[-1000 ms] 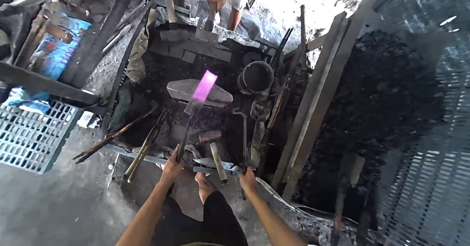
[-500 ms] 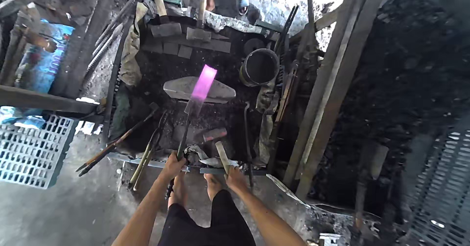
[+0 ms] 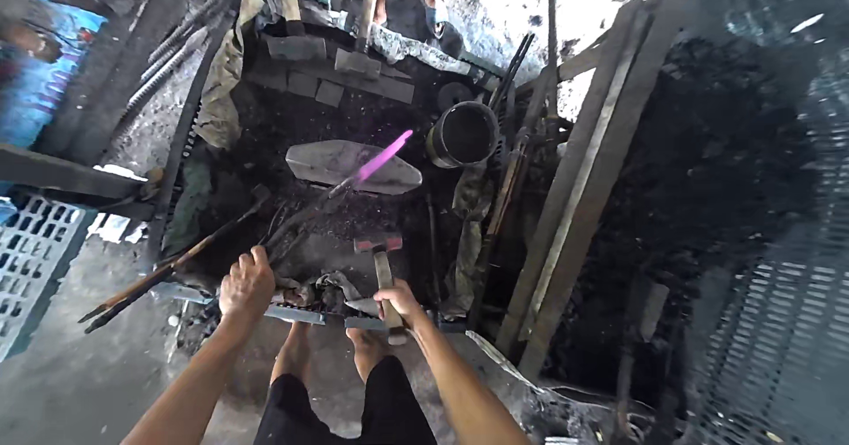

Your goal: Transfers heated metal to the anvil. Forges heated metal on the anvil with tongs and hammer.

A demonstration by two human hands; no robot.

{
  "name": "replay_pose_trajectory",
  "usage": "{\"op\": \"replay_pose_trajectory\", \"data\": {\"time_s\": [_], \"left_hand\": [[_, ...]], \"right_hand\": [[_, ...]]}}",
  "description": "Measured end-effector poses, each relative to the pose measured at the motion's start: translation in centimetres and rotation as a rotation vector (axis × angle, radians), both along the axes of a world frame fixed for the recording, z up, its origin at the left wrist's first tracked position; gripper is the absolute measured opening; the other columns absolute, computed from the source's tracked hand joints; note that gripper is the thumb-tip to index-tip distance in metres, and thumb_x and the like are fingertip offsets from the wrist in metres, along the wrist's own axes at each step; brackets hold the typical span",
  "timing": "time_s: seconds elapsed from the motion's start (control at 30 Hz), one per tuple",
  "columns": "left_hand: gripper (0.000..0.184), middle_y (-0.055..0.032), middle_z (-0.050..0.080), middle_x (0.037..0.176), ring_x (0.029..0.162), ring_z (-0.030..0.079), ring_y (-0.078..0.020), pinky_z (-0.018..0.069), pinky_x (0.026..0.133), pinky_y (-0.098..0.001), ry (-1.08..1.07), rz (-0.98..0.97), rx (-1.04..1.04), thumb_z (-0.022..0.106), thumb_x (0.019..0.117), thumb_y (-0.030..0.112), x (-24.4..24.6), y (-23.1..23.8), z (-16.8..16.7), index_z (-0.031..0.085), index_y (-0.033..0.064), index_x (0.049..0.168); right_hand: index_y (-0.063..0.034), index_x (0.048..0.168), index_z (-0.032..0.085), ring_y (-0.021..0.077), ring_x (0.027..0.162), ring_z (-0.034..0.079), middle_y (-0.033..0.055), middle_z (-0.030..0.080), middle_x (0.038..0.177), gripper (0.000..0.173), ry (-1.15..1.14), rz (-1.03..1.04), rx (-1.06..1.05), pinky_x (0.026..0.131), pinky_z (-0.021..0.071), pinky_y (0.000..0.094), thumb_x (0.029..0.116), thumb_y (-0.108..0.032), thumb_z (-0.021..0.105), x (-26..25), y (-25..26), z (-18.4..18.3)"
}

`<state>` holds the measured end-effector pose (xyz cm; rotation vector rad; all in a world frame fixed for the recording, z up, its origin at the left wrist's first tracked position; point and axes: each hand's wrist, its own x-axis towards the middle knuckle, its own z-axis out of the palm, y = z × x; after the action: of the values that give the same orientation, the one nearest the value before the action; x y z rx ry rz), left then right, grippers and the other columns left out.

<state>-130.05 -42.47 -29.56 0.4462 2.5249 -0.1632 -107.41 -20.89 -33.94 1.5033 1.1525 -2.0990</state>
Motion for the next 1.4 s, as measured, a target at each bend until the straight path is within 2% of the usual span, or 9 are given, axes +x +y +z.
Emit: {"op": "replay_pose_trajectory", "data": {"time_s": [0.27,0.37,0.53,0.67,0.83,0.9,1.03,1.2,1.4], "left_hand": [[0.045,-0.0348,0.057,0.129,0.117,0.060,-0.0539,0.0520,0.089,-0.0646,-0.057,-0.069,0.025,0.054,0.1000,0.004,-1.4,-0.7,3.3,0.044,-0.0034,0.143],[0.045,-0.0336,0.058,0.128,0.117,0.060,-0.0530,0.0520,0.089,-0.0645,-0.044,-0.094,0.023,0.055,0.1004,0.004,-1.7,-0.8,4.3,0.044,-0.0024,0.144],[0.045,-0.0333,0.058,0.129,0.115,0.061,-0.0530,0.0529,0.087,-0.0646,-0.043,-0.095,-0.006,0.052,0.1024,0.007,-2.2,-0.5,5.4,0.043,-0.0014,0.145],[0.045,-0.0328,0.059,0.127,0.114,0.062,-0.0521,0.0530,0.087,-0.0640,-0.025,-0.113,-0.036,0.053,0.1024,0.008,-2.8,-0.2,5.6,0.044,-0.0009,0.146],[0.043,-0.0314,0.061,0.121,0.109,0.064,-0.0515,0.0543,0.081,-0.0620,0.012,-0.123,-0.046,0.056,0.1015,0.010,-2.5,0.4,6.2,0.046,-0.0017,0.141],[0.049,-0.0350,0.057,0.129,0.115,0.061,-0.0548,0.0536,0.086,-0.0655,-0.033,-0.044,-0.006,0.054,0.1019,0.010,-2.4,2.2,7.8,0.041,-0.0026,0.147],[0.062,-0.0347,0.057,0.130,0.112,0.063,-0.0532,0.0539,0.085,-0.0653,-0.096,0.051,-0.017,0.064,0.0958,0.013,-2.7,4.1,8.6,0.037,-0.0012,0.150],[0.055,-0.0317,0.063,0.126,0.114,0.065,-0.0491,0.0520,0.093,-0.0674,-0.396,0.125,0.060,0.061,0.0985,0.024,-1.9,1.2,6.0,0.045,0.0013,0.146],[0.037,-0.0142,0.070,0.091,0.072,0.069,-0.0252,0.0600,0.071,-0.0470,-0.641,0.519,0.332,0.064,0.1019,0.033,5.8,-0.3,-0.7,0.063,0.0025,0.123]], "right_hand": [[0.0001,0.142,0.047,0.0238,0.064,0.068,0.0139,0.068,0.096,0.072,0.197,0.330,0.813,0.055,0.0622,0.0430,0.0770,-0.014,0.076,-1.8,8.3,29.7],[0.0002,0.136,0.049,0.0207,0.070,0.072,0.0085,0.071,0.097,0.067,0.474,0.288,1.308,0.060,0.0658,0.0417,0.0801,-0.022,0.079,-2.7,11.2,40.0],[-0.0056,0.127,0.040,0.0273,0.060,0.068,0.0073,0.065,0.084,0.050,1.047,0.017,1.459,0.055,0.0642,0.0472,0.0896,-0.008,0.073,-10.6,16.1,48.4],[-0.0039,0.133,0.038,0.0211,0.063,0.068,0.0070,0.065,0.090,0.047,0.932,-0.191,1.506,0.056,0.0636,0.0396,0.0963,-0.008,0.066,-15.1,11.9,40.7],[-0.0023,0.149,0.040,0.0331,0.086,0.072,0.0195,0.071,0.101,0.066,-0.175,0.452,1.125,0.079,0.0601,0.0527,0.0924,-0.021,0.069,-10.0,7.4,12.9],[-0.0077,0.150,0.041,0.0360,0.094,0.072,0.0197,0.071,0.107,0.067,-0.355,0.562,0.997,0.083,0.0583,0.0563,0.0909,-0.021,0.071,-8.1,7.7,11.3],[-0.0054,0.146,0.042,0.0235,0.056,0.067,0.0139,0.067,0.082,0.064,-0.194,0.317,0.749,0.054,0.0609,0.0420,0.0888,-0.013,0.068,-1.0,7.5,14.6],[-0.0045,0.135,0.048,0.0225,0.053,0.066,0.0133,0.066,0.079,0.055,-0.241,0.305,0.548,0.052,0.0599,0.0408,0.0839,-0.009,0.069,3.4,5.9,11.5],[-0.0010,0.128,0.051,0.0252,0.055,0.064,0.0155,0.064,0.079,0.049,-0.225,0.255,0.199,0.052,0.0579,0.0417,0.0835,-0.005,0.069,3.8,1.5,2.6]]}}
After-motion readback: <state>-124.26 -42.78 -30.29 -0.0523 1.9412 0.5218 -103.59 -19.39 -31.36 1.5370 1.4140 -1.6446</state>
